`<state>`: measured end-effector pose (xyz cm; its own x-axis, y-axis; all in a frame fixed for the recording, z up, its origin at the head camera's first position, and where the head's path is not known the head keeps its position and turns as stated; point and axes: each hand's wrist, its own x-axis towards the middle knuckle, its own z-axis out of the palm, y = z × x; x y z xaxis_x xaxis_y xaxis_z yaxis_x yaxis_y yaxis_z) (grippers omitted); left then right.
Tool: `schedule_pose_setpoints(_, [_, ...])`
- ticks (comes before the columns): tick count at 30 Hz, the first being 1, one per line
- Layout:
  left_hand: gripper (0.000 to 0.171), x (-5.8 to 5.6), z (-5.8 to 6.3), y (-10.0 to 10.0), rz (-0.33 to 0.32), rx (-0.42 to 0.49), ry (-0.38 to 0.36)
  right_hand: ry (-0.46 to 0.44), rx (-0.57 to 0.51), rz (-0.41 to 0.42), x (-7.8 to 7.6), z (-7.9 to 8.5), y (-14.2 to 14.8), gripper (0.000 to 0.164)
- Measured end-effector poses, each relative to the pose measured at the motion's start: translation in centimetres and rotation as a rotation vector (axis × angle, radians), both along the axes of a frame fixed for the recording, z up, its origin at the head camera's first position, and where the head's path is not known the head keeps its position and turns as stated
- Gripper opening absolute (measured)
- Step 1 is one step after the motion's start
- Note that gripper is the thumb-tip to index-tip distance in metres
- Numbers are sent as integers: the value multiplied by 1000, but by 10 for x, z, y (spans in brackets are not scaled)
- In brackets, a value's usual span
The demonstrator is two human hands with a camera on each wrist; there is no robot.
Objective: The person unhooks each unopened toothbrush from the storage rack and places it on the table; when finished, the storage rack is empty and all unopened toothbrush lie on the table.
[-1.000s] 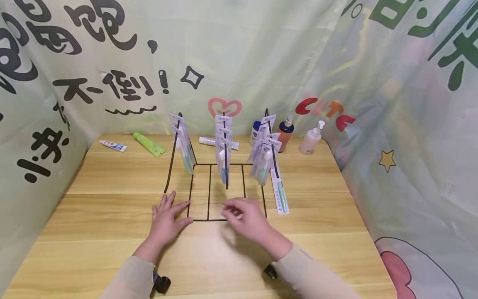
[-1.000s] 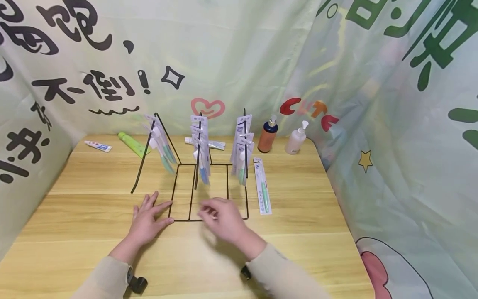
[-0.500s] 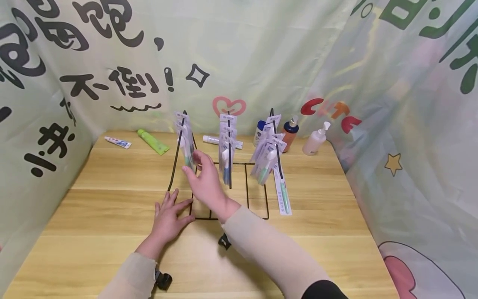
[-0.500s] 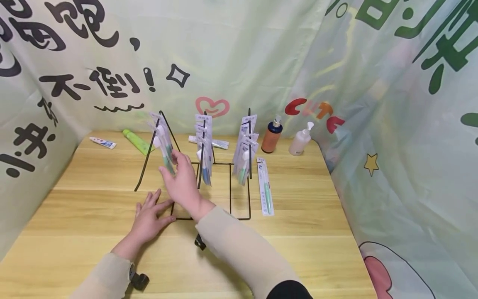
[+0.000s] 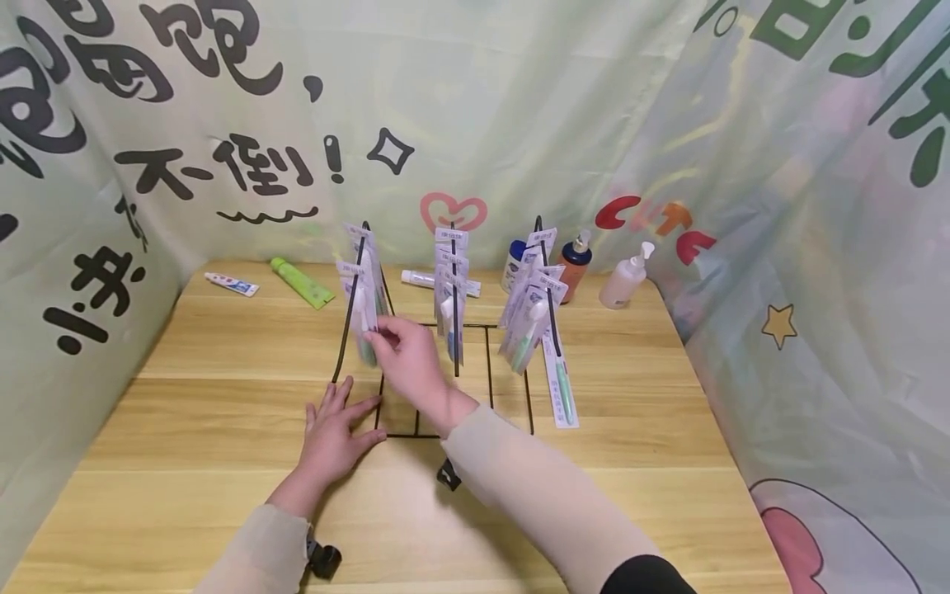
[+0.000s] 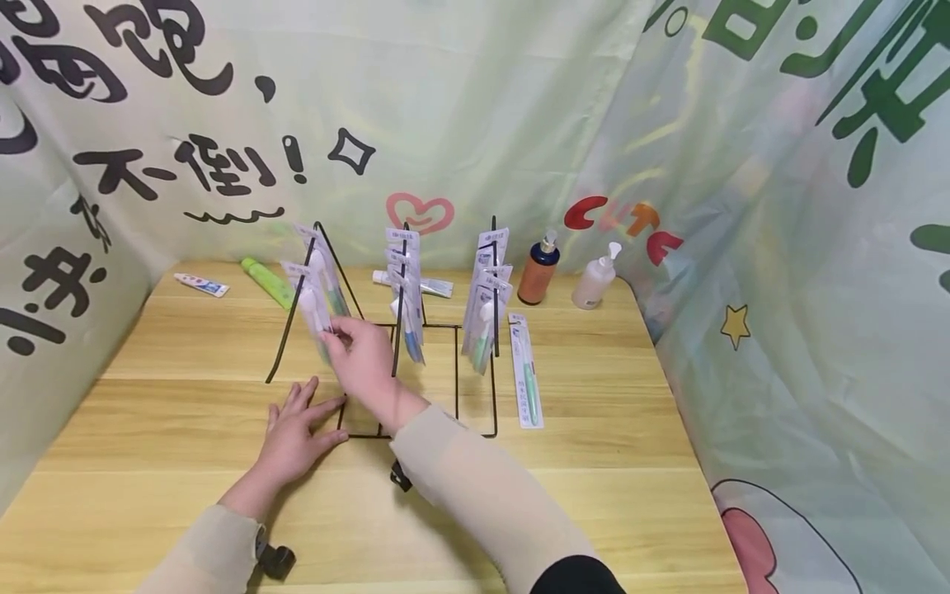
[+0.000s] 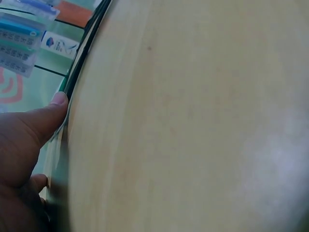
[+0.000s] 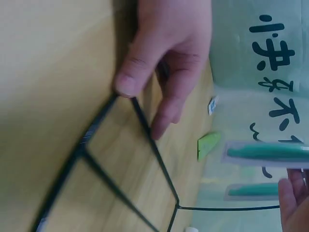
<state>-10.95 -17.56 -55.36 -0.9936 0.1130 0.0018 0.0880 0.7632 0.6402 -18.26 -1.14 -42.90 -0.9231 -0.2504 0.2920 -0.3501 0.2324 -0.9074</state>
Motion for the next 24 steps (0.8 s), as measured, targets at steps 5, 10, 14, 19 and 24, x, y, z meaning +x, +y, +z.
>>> schedule_pose_setpoints(5, [57,1,0,1,2,13,11,-1,-35,138,31,-3,19,17])
schedule_pose_setpoints(10, [59,2,-1,1,7,0,24,-35,-28,266,66,2,40,16])
schedule_pose_setpoints(14, [57,4,-1,2,7,-1,35,81,7,368,90,9,69,12])
schedule_pose_setpoints(19, [58,4,1,3,0,22,7,469,-86,395,100,25,125,10])
schedule_pose_setpoints(24, [60,4,1,2,-5,34,-10,564,-287,72,87,43,210,18])
